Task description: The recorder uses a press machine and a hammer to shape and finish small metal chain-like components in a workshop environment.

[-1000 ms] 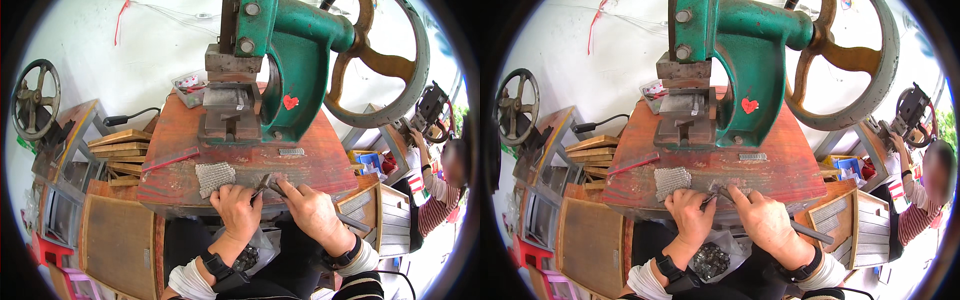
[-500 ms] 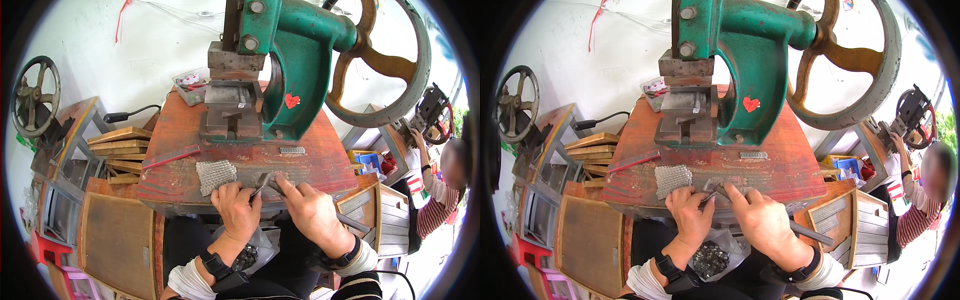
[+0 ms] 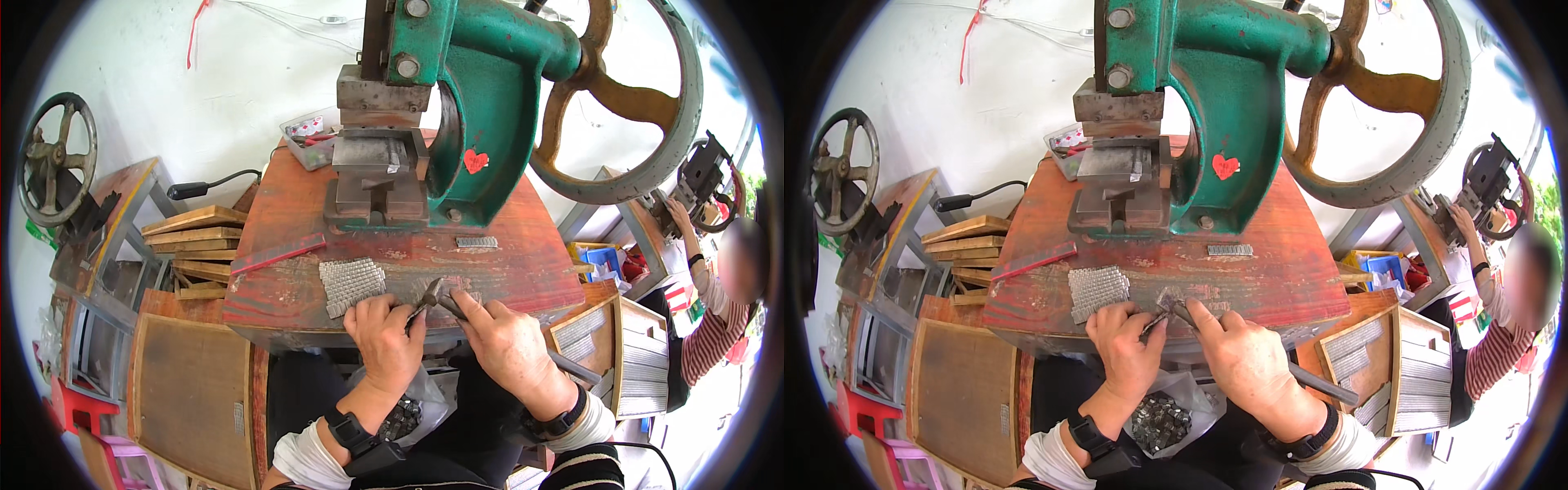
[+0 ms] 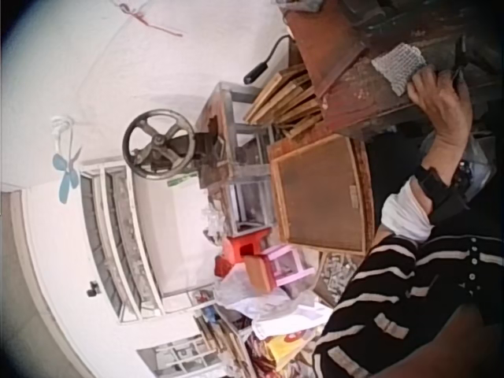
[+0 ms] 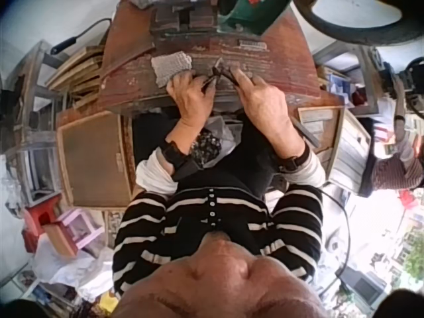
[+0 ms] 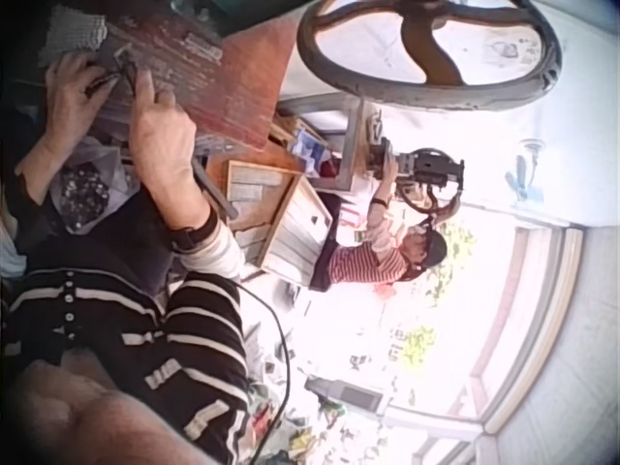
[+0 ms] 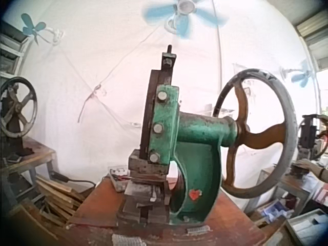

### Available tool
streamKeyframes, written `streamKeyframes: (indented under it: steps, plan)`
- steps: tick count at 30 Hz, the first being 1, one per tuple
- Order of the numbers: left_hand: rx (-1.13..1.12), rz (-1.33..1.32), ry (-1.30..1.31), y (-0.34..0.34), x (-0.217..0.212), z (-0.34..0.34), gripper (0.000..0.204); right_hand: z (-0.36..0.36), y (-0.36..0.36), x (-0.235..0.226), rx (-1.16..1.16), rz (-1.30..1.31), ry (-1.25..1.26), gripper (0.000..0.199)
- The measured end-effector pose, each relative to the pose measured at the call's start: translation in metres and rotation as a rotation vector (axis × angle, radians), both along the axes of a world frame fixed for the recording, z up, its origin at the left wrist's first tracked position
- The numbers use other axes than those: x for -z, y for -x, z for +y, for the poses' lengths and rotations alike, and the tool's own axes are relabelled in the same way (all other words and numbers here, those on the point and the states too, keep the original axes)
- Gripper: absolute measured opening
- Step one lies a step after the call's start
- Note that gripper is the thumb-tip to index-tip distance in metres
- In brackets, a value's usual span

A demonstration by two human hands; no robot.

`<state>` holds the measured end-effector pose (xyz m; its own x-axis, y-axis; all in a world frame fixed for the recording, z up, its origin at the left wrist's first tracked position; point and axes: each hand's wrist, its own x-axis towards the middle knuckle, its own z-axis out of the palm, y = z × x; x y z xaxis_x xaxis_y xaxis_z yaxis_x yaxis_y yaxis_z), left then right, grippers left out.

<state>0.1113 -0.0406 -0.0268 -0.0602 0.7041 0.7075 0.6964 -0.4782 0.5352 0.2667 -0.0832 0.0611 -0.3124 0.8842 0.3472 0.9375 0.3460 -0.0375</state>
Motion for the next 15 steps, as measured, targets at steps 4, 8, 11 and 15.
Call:
streamKeyframes:
  steps: [4,8,11,15]
  plan:
    - [0.016,-0.046,-0.040,0.0028,0.0012,-0.0007,0.020,-0.0011,-0.0004,-0.0002,0.003,-0.007,-0.003,0.044]
    - [0.038,-0.043,-0.045,0.0049,0.0032,-0.0007,0.019,-0.0007,0.0013,-0.0023,-0.002,-0.006,-0.005,0.043]
    - [0.043,-0.045,-0.045,0.0053,0.0012,-0.0010,0.018,-0.0028,0.0026,-0.0055,-0.019,0.040,-0.040,0.043]
    - [0.035,-0.048,-0.044,0.0041,0.0017,-0.0003,0.017,-0.0029,0.0048,-0.0014,-0.031,0.001,-0.024,0.045]
